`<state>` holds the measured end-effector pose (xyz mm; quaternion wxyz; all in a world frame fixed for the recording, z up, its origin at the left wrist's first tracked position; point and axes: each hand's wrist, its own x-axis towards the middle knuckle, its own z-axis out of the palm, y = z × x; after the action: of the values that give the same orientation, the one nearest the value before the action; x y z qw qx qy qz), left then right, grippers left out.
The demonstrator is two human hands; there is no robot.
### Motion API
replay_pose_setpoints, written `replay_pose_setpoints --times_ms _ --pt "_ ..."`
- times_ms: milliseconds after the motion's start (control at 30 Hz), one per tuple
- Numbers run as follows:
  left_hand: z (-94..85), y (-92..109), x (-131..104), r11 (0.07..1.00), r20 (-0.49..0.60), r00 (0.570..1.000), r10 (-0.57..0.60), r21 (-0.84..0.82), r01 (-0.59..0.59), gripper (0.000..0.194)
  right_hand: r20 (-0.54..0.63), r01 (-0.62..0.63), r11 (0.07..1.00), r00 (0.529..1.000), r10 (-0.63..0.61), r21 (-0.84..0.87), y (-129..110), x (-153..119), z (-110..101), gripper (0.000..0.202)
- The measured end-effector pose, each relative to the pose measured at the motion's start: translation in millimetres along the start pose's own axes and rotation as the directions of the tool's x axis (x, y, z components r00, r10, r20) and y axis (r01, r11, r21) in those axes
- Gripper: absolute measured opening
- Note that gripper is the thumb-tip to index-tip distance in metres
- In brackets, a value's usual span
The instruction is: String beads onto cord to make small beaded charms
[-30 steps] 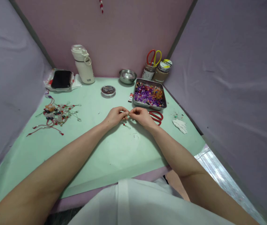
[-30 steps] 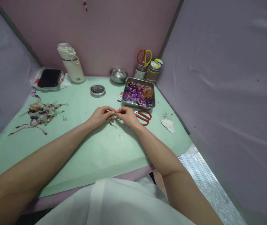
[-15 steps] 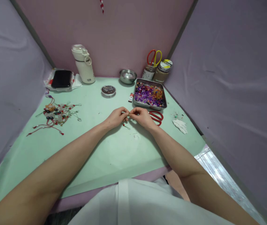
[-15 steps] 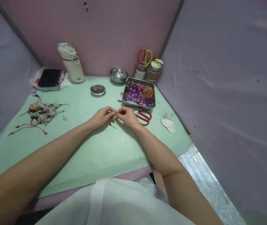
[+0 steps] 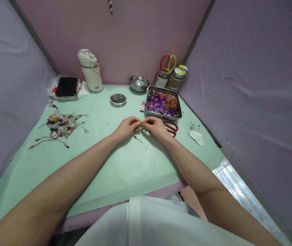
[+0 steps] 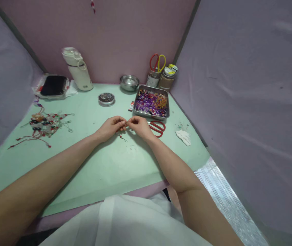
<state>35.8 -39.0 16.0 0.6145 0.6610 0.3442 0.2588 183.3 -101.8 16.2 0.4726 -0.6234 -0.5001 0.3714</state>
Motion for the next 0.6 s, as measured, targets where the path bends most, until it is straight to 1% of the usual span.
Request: replay_pose_setpoints --times_ms 167,333,600 --pt "0.2 3.8 -2.4 1.000 -0.023 0.999 -0.023 -0.012 0.023 0.011 -0.014 -0.009 1.000 1.000 0.009 0.007 -1.5 -0.2 -0.5 0.012" --pt "-0.2 1.8 -2.3 0.999 -0.043 0.999 -0.031 -0.008 0.031 0.009 -0.001 -0.035 0.999 0.999 0.035 0.000 -2.0 -1.1 -0.5 0.014" --pt "-1.0 -5.6 1.8 0.995 -0.039 0.998 -0.058 -0.088 0.055 0.012 0.026 -0.043 0.995 0.999 0.041 0.089 12.8 7.2 -4.9 0.018"
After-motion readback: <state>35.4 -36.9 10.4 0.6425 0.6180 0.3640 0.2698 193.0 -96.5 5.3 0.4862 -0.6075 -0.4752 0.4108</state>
